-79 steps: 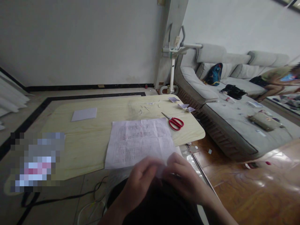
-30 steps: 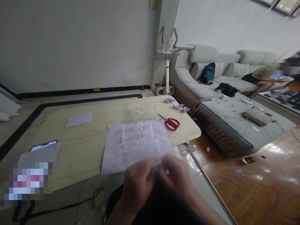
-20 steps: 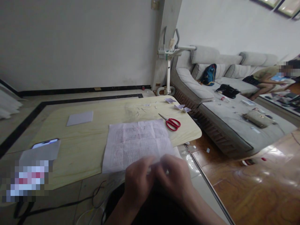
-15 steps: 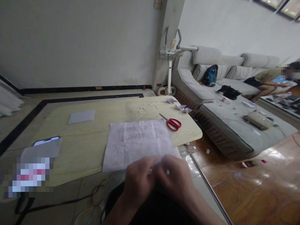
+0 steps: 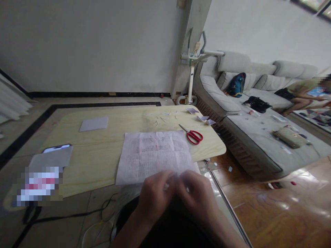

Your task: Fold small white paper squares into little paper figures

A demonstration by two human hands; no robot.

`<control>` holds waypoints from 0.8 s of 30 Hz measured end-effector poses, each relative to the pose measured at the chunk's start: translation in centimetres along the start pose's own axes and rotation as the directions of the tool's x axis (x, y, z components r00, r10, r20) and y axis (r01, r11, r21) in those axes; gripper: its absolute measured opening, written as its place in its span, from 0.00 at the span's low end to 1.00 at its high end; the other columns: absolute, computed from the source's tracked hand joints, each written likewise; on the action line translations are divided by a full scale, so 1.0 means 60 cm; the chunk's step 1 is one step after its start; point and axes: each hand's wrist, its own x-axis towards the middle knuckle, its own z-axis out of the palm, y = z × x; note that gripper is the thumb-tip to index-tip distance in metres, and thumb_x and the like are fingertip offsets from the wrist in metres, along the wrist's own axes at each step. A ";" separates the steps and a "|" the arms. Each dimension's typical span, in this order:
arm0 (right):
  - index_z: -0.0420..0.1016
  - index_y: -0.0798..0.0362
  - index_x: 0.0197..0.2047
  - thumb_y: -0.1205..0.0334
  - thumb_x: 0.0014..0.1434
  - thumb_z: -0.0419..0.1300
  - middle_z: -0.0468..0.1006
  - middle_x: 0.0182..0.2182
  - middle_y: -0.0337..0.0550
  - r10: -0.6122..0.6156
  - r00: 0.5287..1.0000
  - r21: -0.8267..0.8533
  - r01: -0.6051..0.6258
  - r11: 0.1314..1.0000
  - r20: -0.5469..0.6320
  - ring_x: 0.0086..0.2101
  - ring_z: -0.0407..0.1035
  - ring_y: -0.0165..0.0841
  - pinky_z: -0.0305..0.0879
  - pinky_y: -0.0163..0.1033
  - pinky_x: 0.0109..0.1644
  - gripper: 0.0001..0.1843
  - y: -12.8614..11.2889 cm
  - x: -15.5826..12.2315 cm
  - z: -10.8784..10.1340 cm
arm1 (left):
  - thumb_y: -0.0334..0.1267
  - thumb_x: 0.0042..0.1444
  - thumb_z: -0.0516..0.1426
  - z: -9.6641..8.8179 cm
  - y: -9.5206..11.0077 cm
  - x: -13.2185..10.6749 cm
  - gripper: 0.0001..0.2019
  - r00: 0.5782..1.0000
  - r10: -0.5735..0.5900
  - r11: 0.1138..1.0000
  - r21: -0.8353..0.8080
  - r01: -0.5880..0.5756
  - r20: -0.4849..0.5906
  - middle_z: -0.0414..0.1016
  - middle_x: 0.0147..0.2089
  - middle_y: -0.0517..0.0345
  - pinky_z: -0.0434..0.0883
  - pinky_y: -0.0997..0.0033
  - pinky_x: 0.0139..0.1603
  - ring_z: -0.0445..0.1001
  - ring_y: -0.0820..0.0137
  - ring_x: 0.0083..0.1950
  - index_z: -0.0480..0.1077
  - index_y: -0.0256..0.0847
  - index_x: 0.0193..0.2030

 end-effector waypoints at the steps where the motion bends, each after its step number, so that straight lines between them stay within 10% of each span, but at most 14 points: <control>1: 0.61 0.52 0.21 0.64 0.58 0.55 0.67 0.18 0.36 0.009 1.000 0.012 -0.009 1.000 -0.003 0.20 0.60 0.28 0.50 0.33 0.26 0.14 0.001 0.001 0.000 | 0.36 0.65 0.53 -0.002 0.002 0.002 0.08 1.000 -0.006 1.000 -0.005 0.005 -0.006 0.82 0.31 0.56 0.75 0.70 0.32 0.81 0.66 0.30 0.74 0.40 0.43; 14: 0.71 0.53 0.32 0.66 0.59 0.56 0.67 0.21 0.34 0.085 0.996 0.149 -0.084 0.985 0.002 0.21 0.60 0.28 0.55 0.32 0.24 0.05 0.020 0.001 -0.007 | 0.28 0.60 0.57 -0.012 0.011 0.010 0.06 0.999 -0.034 0.999 -0.034 0.033 -0.018 0.81 0.31 0.57 0.76 0.72 0.34 0.80 0.68 0.31 0.74 0.40 0.40; 24: 0.77 0.52 0.42 0.71 0.62 0.58 0.78 0.36 0.43 -0.103 0.995 0.342 0.100 0.934 -0.011 0.30 0.70 0.31 0.69 0.35 0.34 0.08 0.035 0.013 -0.004 | 0.27 0.57 0.56 -0.027 0.019 0.019 0.08 0.990 -0.101 0.987 -0.117 0.113 0.099 0.83 0.32 0.60 0.75 0.76 0.33 0.81 0.69 0.32 0.75 0.42 0.38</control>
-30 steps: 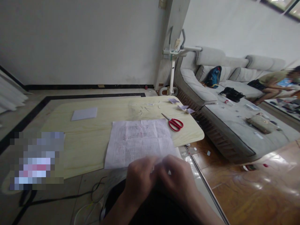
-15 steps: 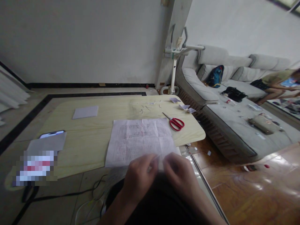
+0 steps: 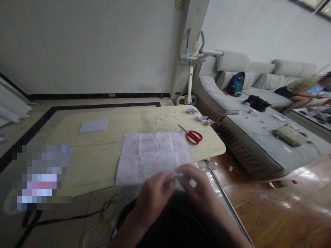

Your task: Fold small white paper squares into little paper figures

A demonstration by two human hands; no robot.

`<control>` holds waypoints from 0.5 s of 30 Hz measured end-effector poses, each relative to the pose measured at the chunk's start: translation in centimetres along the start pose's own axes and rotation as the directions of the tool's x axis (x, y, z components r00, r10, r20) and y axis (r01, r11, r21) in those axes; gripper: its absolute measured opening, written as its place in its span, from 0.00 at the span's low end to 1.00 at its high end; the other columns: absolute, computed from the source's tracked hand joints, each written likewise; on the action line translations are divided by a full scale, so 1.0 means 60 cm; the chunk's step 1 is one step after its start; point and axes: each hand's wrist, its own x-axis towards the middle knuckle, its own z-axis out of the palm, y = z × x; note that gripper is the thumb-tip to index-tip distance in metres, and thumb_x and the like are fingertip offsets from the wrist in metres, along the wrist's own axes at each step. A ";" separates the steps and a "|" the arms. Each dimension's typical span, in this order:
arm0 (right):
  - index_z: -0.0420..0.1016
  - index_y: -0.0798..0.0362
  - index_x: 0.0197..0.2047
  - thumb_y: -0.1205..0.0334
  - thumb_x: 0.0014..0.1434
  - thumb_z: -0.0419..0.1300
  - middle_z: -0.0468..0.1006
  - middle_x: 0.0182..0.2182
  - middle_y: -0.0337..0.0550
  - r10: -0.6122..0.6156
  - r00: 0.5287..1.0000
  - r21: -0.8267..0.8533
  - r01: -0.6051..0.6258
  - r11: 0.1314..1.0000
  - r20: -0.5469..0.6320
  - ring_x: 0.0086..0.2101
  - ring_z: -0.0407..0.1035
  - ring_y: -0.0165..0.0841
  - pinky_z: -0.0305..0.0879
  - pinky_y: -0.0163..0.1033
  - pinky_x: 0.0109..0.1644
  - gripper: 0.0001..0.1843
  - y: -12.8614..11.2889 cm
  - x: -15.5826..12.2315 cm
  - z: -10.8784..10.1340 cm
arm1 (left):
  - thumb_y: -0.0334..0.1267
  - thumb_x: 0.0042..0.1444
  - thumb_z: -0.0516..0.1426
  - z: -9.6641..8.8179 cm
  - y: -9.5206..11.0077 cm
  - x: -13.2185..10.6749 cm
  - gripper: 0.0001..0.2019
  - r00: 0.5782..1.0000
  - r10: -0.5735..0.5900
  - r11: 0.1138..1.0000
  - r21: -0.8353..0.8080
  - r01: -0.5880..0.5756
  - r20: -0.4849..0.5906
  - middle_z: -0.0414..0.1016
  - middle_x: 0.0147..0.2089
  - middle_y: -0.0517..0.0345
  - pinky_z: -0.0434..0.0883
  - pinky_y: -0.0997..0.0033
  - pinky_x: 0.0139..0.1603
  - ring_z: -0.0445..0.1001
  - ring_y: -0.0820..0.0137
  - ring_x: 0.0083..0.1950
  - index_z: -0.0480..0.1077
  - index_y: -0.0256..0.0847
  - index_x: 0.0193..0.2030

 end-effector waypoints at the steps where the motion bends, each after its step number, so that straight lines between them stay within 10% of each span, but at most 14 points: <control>1: 0.77 0.52 0.42 0.71 0.62 0.59 0.79 0.36 0.43 0.000 1.000 0.011 0.000 1.000 0.006 0.30 0.71 0.31 0.69 0.35 0.35 0.08 0.000 0.000 -0.001 | 0.27 0.58 0.56 -0.001 -0.001 -0.001 0.08 1.000 0.003 1.000 0.007 -0.003 0.019 0.82 0.32 0.60 0.75 0.75 0.32 0.81 0.69 0.31 0.75 0.42 0.38; 15: 0.76 0.53 0.33 0.61 0.63 0.61 0.76 0.29 0.41 0.097 0.995 0.123 -0.101 0.987 0.038 0.31 0.71 0.34 0.68 0.38 0.36 0.08 0.008 0.006 -0.001 | 0.27 0.55 0.55 -0.001 0.011 -0.004 0.09 1.000 -0.021 0.999 0.039 0.020 0.005 0.80 0.30 0.61 0.75 0.75 0.30 0.79 0.69 0.29 0.73 0.44 0.38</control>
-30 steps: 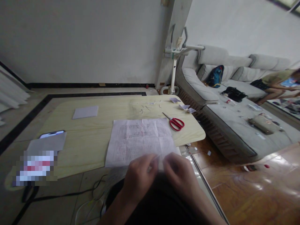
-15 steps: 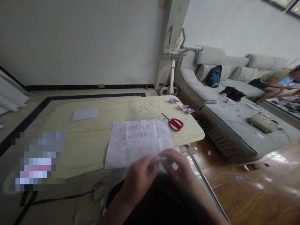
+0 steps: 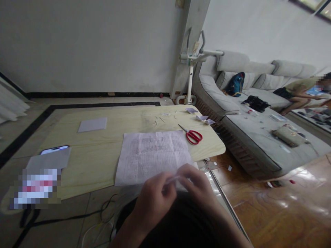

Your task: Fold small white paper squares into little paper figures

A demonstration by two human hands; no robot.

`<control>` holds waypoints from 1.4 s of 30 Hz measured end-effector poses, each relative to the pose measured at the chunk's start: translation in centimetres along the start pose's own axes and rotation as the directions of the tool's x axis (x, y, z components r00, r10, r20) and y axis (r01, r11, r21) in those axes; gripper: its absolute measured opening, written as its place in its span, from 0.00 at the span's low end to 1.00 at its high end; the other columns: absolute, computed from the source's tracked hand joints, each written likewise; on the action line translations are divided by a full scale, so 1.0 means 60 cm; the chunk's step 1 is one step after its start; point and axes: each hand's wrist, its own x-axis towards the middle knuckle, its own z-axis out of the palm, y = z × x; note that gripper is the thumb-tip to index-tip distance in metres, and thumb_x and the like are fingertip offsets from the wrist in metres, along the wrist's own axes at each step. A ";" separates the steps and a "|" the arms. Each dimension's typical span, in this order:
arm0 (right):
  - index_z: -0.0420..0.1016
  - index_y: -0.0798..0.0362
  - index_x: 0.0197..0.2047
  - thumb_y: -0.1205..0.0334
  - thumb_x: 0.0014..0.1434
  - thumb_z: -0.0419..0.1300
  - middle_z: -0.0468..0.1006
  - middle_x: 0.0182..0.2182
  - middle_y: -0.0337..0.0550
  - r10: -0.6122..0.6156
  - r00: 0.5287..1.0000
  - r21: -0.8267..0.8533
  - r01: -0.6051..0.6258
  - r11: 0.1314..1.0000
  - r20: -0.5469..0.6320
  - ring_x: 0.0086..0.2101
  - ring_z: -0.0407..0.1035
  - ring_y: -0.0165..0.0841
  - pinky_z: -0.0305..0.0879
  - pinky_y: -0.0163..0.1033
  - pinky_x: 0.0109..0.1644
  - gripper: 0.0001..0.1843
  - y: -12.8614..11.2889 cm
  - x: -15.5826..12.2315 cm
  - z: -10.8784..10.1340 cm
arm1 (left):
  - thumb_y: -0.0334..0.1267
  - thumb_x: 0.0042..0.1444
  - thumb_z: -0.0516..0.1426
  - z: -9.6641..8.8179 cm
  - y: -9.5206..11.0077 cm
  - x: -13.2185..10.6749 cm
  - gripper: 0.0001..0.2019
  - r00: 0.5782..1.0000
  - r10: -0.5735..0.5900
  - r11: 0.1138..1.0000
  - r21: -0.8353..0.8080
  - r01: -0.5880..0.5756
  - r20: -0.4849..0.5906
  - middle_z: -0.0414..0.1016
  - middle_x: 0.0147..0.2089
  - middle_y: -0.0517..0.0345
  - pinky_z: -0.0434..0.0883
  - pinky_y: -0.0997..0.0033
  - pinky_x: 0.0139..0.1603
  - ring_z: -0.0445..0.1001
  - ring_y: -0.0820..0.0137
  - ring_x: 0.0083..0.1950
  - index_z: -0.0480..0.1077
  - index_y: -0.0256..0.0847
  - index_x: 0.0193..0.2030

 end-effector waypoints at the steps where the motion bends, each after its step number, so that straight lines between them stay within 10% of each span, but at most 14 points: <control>1: 0.76 0.53 0.32 0.59 0.63 0.61 0.76 0.29 0.41 0.021 1.000 0.025 -0.021 0.999 0.006 0.31 0.71 0.34 0.67 0.37 0.36 0.09 0.001 0.000 0.000 | 0.27 0.55 0.56 -0.004 0.003 0.001 0.09 1.000 0.001 1.000 -0.021 -0.002 -0.009 0.81 0.31 0.62 0.75 0.75 0.31 0.79 0.70 0.29 0.73 0.44 0.39; 17: 0.74 0.54 0.30 0.57 0.60 0.62 0.71 0.25 0.37 0.194 0.981 0.194 -0.194 0.962 0.018 0.27 0.65 0.31 0.62 0.34 0.31 0.10 -0.004 -0.002 -0.003 | 0.28 0.57 0.55 -0.018 0.015 0.000 0.10 1.000 0.017 0.994 -0.111 -0.015 0.017 0.80 0.31 0.62 0.74 0.76 0.30 0.79 0.71 0.29 0.73 0.43 0.43; 28: 0.71 0.54 0.29 0.54 0.61 0.61 0.72 0.24 0.37 0.285 0.957 0.235 -0.288 0.928 0.049 0.27 0.66 0.30 0.61 0.34 0.31 0.14 0.000 -0.007 0.009 | 0.38 0.63 0.54 -0.015 0.015 0.015 0.09 0.915 -0.322 0.825 -0.403 0.397 0.241 0.82 0.31 0.61 0.75 0.76 0.32 0.82 0.69 0.32 0.75 0.43 0.38; 34: 0.69 0.54 0.25 0.52 0.62 0.61 0.70 0.22 0.35 0.319 0.945 0.282 -0.326 0.902 0.071 0.25 0.64 0.29 0.60 0.33 0.30 0.18 0.005 -0.010 0.018 | 0.39 0.62 0.55 -0.010 0.011 0.012 0.08 0.873 -0.384 0.778 -0.403 0.482 0.301 0.81 0.32 0.61 0.74 0.76 0.32 0.80 0.68 0.33 0.73 0.42 0.44; 42: 0.66 0.53 0.22 0.48 0.58 0.63 0.65 0.19 0.33 0.376 0.926 0.399 -0.355 0.846 0.027 0.23 0.61 0.28 0.57 0.33 0.27 0.21 0.005 -0.013 0.020 | 0.44 0.60 0.57 -0.008 0.012 0.017 0.15 0.846 -0.374 0.770 -0.382 0.512 0.379 0.69 0.22 0.65 0.69 0.76 0.27 0.72 0.71 0.26 0.65 0.42 0.24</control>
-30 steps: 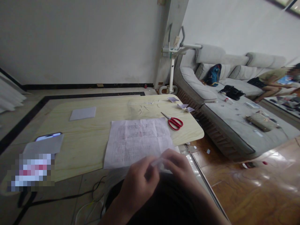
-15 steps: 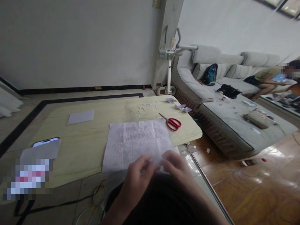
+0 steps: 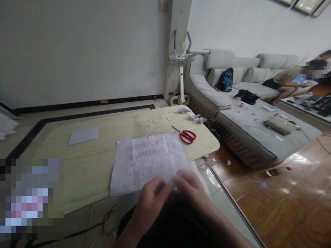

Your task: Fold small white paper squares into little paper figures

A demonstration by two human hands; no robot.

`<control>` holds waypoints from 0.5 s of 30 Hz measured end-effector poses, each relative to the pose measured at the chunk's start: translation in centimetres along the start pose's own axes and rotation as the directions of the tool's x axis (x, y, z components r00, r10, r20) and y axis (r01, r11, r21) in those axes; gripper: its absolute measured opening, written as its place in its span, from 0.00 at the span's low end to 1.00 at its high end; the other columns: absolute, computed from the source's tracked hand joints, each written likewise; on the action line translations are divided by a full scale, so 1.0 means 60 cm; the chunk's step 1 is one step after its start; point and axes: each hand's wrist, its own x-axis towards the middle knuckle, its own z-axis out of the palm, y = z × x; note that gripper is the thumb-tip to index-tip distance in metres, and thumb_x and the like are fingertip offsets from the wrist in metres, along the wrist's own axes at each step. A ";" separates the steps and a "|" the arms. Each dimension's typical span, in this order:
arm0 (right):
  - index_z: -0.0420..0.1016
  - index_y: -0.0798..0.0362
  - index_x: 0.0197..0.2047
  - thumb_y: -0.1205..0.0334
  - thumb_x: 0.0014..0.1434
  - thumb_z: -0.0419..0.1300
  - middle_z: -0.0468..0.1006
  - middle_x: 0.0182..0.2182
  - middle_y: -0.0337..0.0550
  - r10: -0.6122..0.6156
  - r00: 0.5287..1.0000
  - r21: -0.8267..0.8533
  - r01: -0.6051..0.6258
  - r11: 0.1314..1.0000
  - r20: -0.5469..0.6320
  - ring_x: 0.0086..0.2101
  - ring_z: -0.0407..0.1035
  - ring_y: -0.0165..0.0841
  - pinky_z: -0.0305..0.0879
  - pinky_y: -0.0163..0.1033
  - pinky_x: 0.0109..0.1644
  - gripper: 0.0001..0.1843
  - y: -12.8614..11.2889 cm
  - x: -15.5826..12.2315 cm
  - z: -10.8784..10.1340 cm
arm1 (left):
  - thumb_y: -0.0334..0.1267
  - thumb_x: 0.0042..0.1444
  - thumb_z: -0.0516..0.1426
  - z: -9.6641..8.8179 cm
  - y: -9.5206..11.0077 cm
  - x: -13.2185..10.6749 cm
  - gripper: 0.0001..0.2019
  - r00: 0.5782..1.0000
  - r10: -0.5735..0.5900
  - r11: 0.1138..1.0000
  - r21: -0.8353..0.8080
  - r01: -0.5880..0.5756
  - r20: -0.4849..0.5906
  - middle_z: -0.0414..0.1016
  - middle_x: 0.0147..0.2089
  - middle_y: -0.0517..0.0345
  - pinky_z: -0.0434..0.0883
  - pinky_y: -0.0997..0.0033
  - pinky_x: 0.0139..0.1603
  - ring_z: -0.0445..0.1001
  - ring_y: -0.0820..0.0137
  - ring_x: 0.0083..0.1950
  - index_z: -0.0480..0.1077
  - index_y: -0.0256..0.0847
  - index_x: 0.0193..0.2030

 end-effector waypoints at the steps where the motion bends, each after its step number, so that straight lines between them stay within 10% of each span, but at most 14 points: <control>1: 0.66 0.53 0.22 0.48 0.58 0.63 0.65 0.19 0.33 0.011 1.000 0.010 -0.011 1.000 0.005 0.23 0.60 0.28 0.57 0.33 0.27 0.21 0.000 0.000 0.000 | 0.44 0.60 0.57 0.000 0.000 0.000 0.14 1.000 0.006 1.000 -0.019 -0.005 0.011 0.70 0.22 0.64 0.69 0.76 0.27 0.72 0.71 0.26 0.66 0.42 0.24; 15: 0.71 0.55 0.26 0.50 0.60 0.59 0.72 0.23 0.38 0.011 0.992 0.017 -0.014 1.000 0.124 0.26 0.66 0.32 0.62 0.36 0.32 0.18 -0.005 -0.005 -0.003 | 0.45 0.59 0.56 0.005 -0.023 -0.002 0.14 0.993 -0.002 0.992 -0.126 -0.013 -0.118 0.69 0.22 0.63 0.71 0.74 0.27 0.71 0.69 0.26 0.66 0.43 0.24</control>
